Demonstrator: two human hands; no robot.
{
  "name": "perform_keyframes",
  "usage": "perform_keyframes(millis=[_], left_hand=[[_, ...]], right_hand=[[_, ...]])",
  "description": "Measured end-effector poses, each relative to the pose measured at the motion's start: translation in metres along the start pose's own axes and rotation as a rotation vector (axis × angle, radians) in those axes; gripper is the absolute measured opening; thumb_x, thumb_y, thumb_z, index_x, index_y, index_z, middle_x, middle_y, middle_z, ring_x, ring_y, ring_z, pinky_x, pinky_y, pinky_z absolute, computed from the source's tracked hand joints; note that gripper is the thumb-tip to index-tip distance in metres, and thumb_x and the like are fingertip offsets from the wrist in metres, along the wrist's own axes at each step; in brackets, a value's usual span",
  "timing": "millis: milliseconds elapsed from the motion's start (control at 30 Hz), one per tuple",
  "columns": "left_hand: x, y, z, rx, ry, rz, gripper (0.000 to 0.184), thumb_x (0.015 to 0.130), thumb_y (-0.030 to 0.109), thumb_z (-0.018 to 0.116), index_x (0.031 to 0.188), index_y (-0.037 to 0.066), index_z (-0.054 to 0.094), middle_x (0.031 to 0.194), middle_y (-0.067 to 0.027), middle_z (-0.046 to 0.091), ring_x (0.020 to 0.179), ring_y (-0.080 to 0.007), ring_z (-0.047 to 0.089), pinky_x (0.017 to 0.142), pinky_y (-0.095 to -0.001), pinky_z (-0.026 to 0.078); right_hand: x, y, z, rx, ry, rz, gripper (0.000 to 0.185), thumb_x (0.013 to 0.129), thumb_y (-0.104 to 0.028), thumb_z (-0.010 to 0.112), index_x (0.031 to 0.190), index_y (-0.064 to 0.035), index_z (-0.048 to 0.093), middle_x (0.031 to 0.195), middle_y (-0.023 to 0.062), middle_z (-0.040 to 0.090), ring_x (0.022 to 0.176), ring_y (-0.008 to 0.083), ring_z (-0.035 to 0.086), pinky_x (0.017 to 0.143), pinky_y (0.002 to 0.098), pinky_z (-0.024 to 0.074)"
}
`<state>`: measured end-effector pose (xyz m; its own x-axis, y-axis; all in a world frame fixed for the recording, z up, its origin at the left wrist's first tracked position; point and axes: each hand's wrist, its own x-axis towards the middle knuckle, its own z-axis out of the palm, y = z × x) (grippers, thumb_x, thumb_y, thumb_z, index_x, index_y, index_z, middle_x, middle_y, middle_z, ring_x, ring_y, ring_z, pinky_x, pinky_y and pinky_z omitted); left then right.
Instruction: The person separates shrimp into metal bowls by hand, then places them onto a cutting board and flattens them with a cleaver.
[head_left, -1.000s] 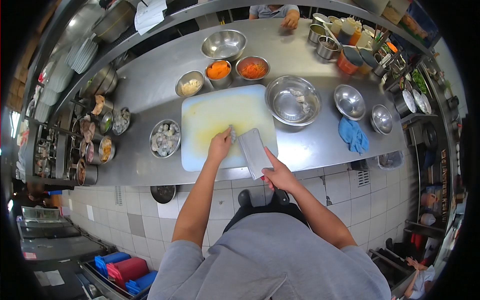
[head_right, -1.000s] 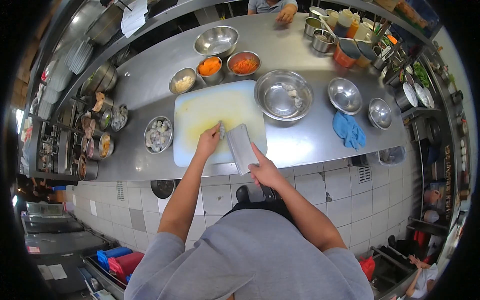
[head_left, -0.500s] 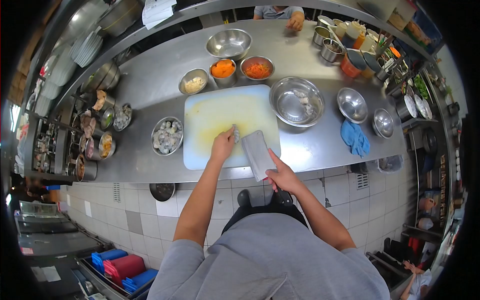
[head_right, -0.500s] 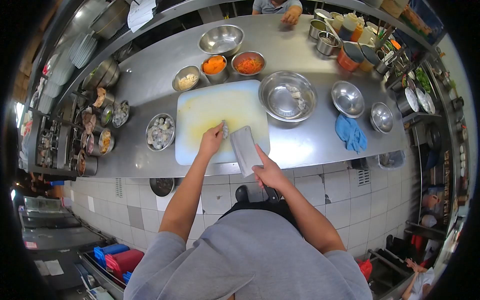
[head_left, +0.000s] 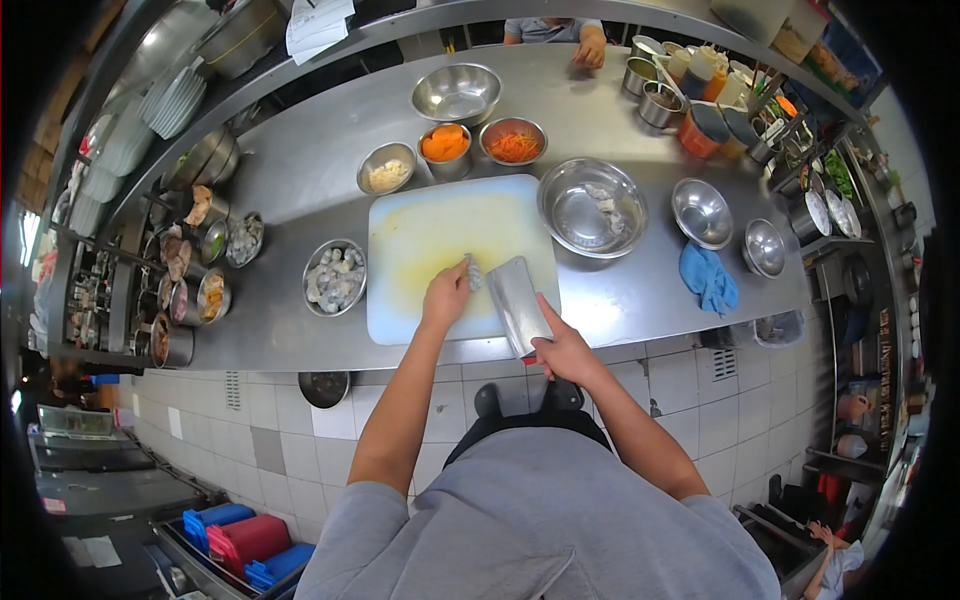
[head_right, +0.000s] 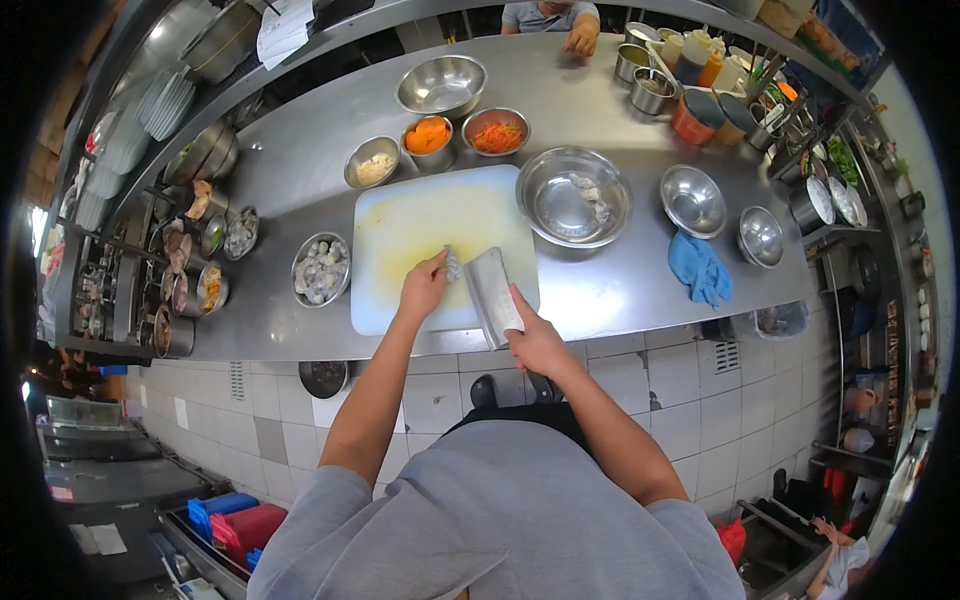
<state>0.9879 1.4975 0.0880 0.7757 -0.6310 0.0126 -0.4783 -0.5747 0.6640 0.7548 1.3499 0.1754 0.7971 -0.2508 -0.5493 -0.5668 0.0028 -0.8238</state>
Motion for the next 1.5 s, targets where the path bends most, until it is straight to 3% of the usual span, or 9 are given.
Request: perform_keyframes(millis=[467, 733, 800, 933, 1000, 1133, 1267, 1367, 1500], left_hand=[[-0.003, -0.002, 0.003, -0.024, 0.033, -0.025, 0.041, 0.094, 0.020, 0.058, 0.135, 0.016, 0.064, 0.102, -0.0182, 0.069, 0.093, -0.0347, 0.066, 0.085, -0.0441, 0.053], [-0.005, 0.000, 0.001, -0.032, 0.030, -0.049, 0.041, 0.094, 0.023, 0.061, 0.133, 0.011, 0.064, 0.098, -0.0156, 0.068, 0.088, -0.0320, 0.066, 0.081, -0.0427, 0.053], [-0.005, -0.001, 0.003, -0.083, 0.036, -0.081, 0.042, 0.093, 0.026, 0.064, 0.131, 0.009, 0.065, 0.097, -0.0151, 0.068, 0.086, -0.0318, 0.065, 0.079, -0.0428, 0.053], [-0.006, 0.026, -0.008, -0.068, 0.043, -0.171, 0.044, 0.087, 0.033, 0.073, 0.120, 0.004, 0.068, 0.094, -0.0146, 0.069, 0.083, -0.0321, 0.066, 0.075, -0.0439, 0.053], [-0.004, 0.029, -0.002, -0.020, 0.081, -0.148, 0.043, 0.085, 0.034, 0.075, 0.116, 0.004, 0.068, 0.093, -0.0150, 0.069, 0.084, -0.0320, 0.067, 0.075, -0.0442, 0.053], [0.003, 0.016, 0.003, 0.021, 0.080, -0.138, 0.040, 0.081, 0.031, 0.078, 0.109, 0.003, 0.069, 0.093, -0.0169, 0.071, 0.088, -0.0325, 0.069, 0.079, -0.0443, 0.055], [-0.001, -0.002, -0.001, -0.090, 0.050, -0.108, 0.040, 0.079, 0.027, 0.077, 0.109, 0.002, 0.069, 0.098, -0.0186, 0.072, 0.091, -0.0326, 0.070, 0.082, -0.0423, 0.055], [0.004, -0.009, -0.003, -0.194, 0.006, -0.180, 0.039, 0.078, 0.023, 0.077, 0.109, 0.000, 0.069, 0.096, -0.0167, 0.073, 0.088, -0.0272, 0.070, 0.082, -0.0378, 0.055], [0.003, -0.013, -0.004, -0.475, -0.023, -0.229, 0.034, 0.082, 0.019, 0.073, 0.109, -0.001, 0.067, 0.087, -0.0051, 0.067, 0.078, -0.0154, 0.063, 0.071, -0.0292, 0.051]], right_hand=[[-0.002, -0.011, 0.003, -0.130, 0.025, 0.010, 0.082, 0.097, -0.011, 0.056, 0.164, -0.0281, 0.010, 0.073, 0.0133, 0.068, 0.052, 0.0193, 0.061, 0.055, 0.0362, 0.0550], [-0.001, -0.002, -0.007, -0.255, 0.118, 0.032, 0.082, 0.096, -0.010, 0.056, 0.164, -0.0283, 0.014, 0.073, 0.0126, 0.065, 0.052, 0.0206, 0.061, 0.055, 0.0379, 0.0550], [0.011, 0.020, -0.008, -0.482, 0.259, -0.161, 0.081, 0.096, -0.010, 0.056, 0.163, -0.0263, 0.015, 0.074, 0.0181, 0.067, 0.054, 0.0255, 0.065, 0.061, 0.0412, 0.0553], [0.009, 0.003, 0.002, -0.485, 0.254, -0.170, 0.080, 0.096, -0.010, 0.056, 0.163, -0.0248, 0.015, 0.073, 0.0209, 0.067, 0.055, 0.0286, 0.065, 0.064, 0.0429, 0.0550], [0.020, 0.007, 0.008, -0.533, 0.287, -0.306, 0.080, 0.096, -0.010, 0.056, 0.163, -0.0253, 0.015, 0.073, 0.0210, 0.067, 0.055, 0.0280, 0.065, 0.064, 0.0431, 0.0546], [0.037, 0.013, 0.005, -0.423, 0.241, -0.237, 0.081, 0.096, -0.011, 0.057, 0.163, -0.0272, 0.015, 0.073, 0.0183, 0.066, 0.054, 0.0253, 0.064, 0.061, 0.0412, 0.0549], [0.016, 0.004, -0.011, -0.337, 0.235, -0.084, 0.081, 0.096, -0.010, 0.056, 0.163, -0.0309, 0.015, 0.068, 0.0094, 0.062, 0.052, 0.0187, 0.059, 0.055, 0.0353, 0.0541], [-0.001, -0.005, -0.018, -0.268, 0.260, -0.027, 0.081, 0.097, -0.010, 0.056, 0.163, -0.0301, 0.015, 0.069, 0.0097, 0.062, 0.053, 0.0178, 0.058, 0.055, 0.0355, 0.0537], [-0.011, 0.004, -0.025, -0.247, 0.309, -0.056, 0.081, 0.097, -0.009, 0.056, 0.164, -0.0286, 0.014, 0.070, 0.0095, 0.062, 0.053, 0.0170, 0.057, 0.055, 0.0349, 0.0529]])
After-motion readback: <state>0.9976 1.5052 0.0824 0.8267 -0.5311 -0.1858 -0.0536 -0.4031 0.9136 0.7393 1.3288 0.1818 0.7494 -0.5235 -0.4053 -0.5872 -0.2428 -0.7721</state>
